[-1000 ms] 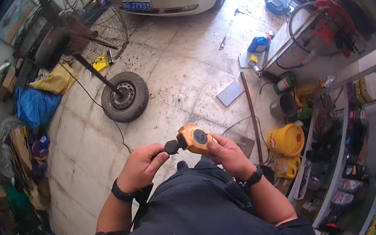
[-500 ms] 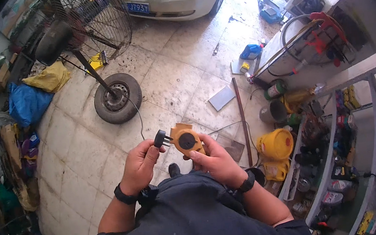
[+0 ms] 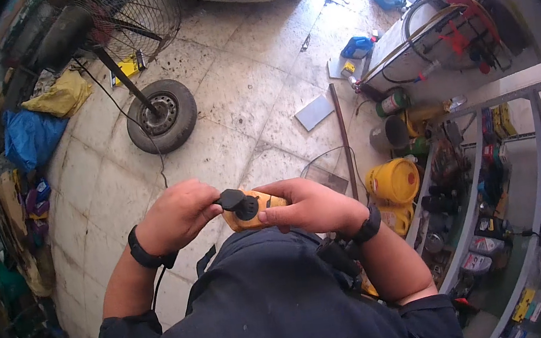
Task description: Unpacking, preparing, and installing a car door handle into a vehicle door.
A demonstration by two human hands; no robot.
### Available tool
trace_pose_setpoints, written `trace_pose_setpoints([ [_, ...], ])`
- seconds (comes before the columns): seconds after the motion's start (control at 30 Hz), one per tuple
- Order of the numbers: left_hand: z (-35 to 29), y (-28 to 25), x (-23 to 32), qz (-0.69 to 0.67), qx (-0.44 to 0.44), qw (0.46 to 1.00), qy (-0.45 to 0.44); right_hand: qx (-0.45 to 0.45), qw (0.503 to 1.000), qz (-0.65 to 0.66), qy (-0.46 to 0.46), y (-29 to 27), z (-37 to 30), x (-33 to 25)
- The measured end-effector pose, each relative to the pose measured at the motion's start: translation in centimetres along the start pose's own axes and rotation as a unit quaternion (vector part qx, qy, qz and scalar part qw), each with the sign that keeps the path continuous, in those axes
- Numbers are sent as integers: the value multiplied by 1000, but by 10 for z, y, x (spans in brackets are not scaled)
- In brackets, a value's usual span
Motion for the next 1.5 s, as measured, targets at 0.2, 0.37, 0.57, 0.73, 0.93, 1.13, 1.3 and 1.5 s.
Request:
trace_pose_setpoints([
  [0.2,-2,-17,0,-37,33,999,-20,-37,997,62,41,9,-6,-19],
  [0.37,-1,-13,7,-49,-3,999,0,-68,997,39,15,19,1,-9],
  [0.57,-12,-15,-1,-31,-30,999,31,-95,991,57,69,35,4,-12],
  [0.73,-21,-17,-8,0,-43,999,28,-98,984,95,118,38,7,4],
  [0.93,-24,-35,-18,-43,41,998,-17,-55,987,99,114,35,9,-14],
  [1.13,-22,-36,-3,-66,57,996,37,-55,993,62,85,41,4,-22],
  [1.3,-27,-29,2,-37,26,998,43,-53,996,28,60,41,2,-20],
  [1.5,-28,-25,11,9,28,995,93,-54,994,50,85,40,-1,1],
])
Point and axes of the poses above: each hand's wrist, its own z-axis towards the middle knuckle, its own y-axis out of the palm, x = y × z, the point moved 10 cm from there along z, towards the middle knuckle, and after that the axes turned 15 degrees about x, right-handed, at the moved point
